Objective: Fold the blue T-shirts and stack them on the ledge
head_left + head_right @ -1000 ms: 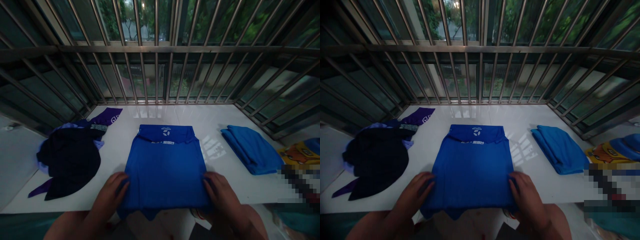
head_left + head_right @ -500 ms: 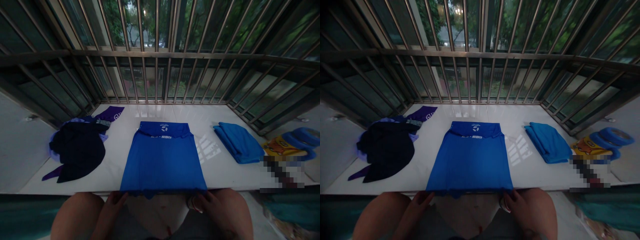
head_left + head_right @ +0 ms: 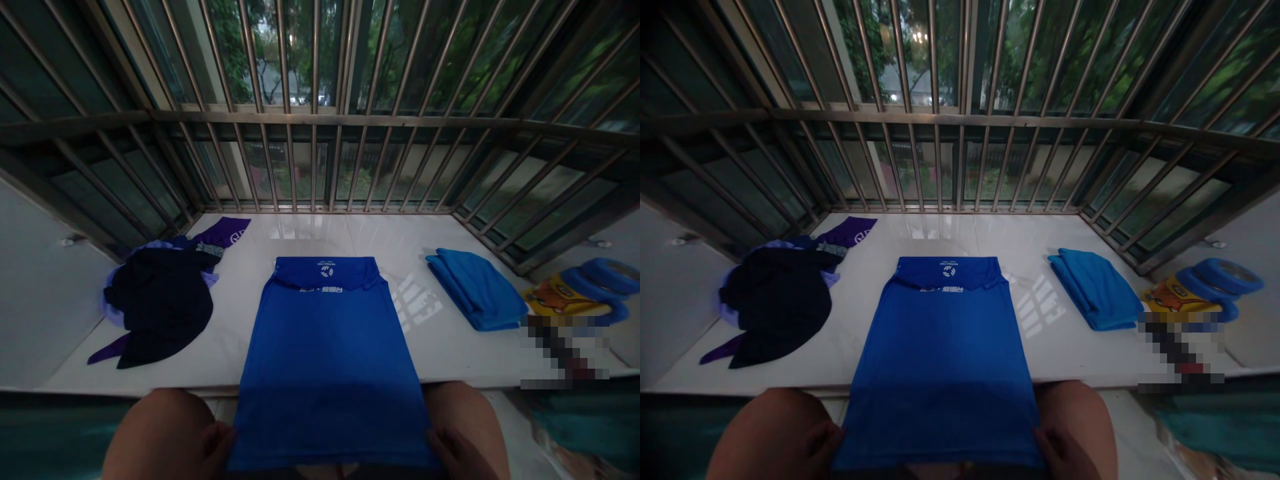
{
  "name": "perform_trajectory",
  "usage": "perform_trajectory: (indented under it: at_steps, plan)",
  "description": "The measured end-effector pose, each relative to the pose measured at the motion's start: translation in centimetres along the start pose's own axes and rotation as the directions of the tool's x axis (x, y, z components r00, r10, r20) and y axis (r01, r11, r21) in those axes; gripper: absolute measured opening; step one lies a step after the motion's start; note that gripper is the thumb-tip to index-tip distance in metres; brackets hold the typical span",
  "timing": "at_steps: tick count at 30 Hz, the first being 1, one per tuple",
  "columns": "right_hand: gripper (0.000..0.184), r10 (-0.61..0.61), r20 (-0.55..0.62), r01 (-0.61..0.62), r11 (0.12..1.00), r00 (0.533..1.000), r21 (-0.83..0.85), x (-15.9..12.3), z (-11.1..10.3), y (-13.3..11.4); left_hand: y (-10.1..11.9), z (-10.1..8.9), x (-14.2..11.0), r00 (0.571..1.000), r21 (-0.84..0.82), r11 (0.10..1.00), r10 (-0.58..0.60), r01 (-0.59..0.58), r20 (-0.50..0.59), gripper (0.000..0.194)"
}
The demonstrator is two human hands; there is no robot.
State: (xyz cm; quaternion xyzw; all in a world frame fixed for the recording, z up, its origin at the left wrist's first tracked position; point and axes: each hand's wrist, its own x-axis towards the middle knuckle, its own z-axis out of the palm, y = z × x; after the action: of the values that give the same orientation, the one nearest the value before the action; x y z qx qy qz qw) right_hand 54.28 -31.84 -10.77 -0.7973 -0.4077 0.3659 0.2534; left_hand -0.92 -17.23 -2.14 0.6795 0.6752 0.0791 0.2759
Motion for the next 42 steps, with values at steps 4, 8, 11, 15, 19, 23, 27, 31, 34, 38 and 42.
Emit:
perform_trajectory:
  at_steps: [4, 8, 11, 15, 19, 23, 27, 31, 34, 38, 42]
  plan:
    - [0.045, -0.178, -0.117, 0.148, 0.963, 0.977, -0.226, 1.9, -3.1, -3.7, 1.5, -2.5, 3.2, 0.996, 0.057, 0.995, 0.084, -0.082, -0.04, 0.045]
    - [0.043, -0.356, -0.136, 0.268, 0.862, 0.925, -0.43, 8.5, -6.4, -13.5, 6.4, -4.0, 12.1, 0.971, -0.009, 0.972, 0.236, -0.236, -0.049, 0.046]
    - [0.036, -0.465, -0.034, 0.343, 0.698, 0.884, -0.628, 15.9, -7.0, -21.1, 11.4, -5.0, 21.1, 0.926, 0.17, 0.917, 0.374, -0.361, -0.048, 0.042]
    - [0.032, -0.527, 0.043, 0.414, 0.611, 0.849, -0.675, 25.6, -5.7, -27.7, 16.7, -5.5, 31.6, 0.9, 0.258, 0.875, 0.434, -0.411, -0.037, 0.035]
    - [0.04, -0.523, 0.147, 0.462, 0.546, 0.84, -0.699, 32.0, -4.4, -29.8, 18.7, -5.3, 37.9, 0.886, 0.327, 0.826, 0.454, -0.459, 0.098, 0.035]
    - [0.031, -0.461, 0.258, 0.492, 0.509, 0.849, -0.707, 35.1, -4.4, -29.7, 19.2, -5.8, 41.7, 0.875, 0.371, 0.797, 0.387, -0.476, 0.29, 0.033]
    - [0.025, -0.42, 0.261, 0.462, 0.505, 0.869, -0.729, 36.5, -4.7, -30.3, 20.1, -6.7, 44.0, 0.869, 0.421, 0.776, 0.321, -0.469, 0.377, 0.021]
    - [0.024, -0.477, 0.129, 0.401, 0.53, 0.869, -0.747, 36.8, -5.4, -32.5, 21.8, -8.0, 44.5, 0.906, 0.489, 0.763, 0.36, -0.423, 0.223, 0.017]
    - [0.03, -0.545, -0.014, 0.358, 0.57, 0.838, -0.739, 35.9, -6.7, -34.4, 23.3, -9.5, 43.3, 0.899, 0.526, 0.758, 0.436, -0.386, 0.031, 0.025]
    - [0.03, -0.625, -0.123, 0.367, 0.594, 0.771, -0.716, 32.1, -8.4, -34.4, 23.4, -11.2, 39.0, 0.827, 0.532, 0.739, 0.549, -0.414, -0.119, 0.028]
    - [0.02, -0.767, -0.118, 0.524, 0.533, 0.631, -0.664, 25.7, -8.1, -29.1, 19.0, -9.7, 32.5, 0.74, 0.496, 0.691, 0.66, -0.526, -0.134, 0.021]
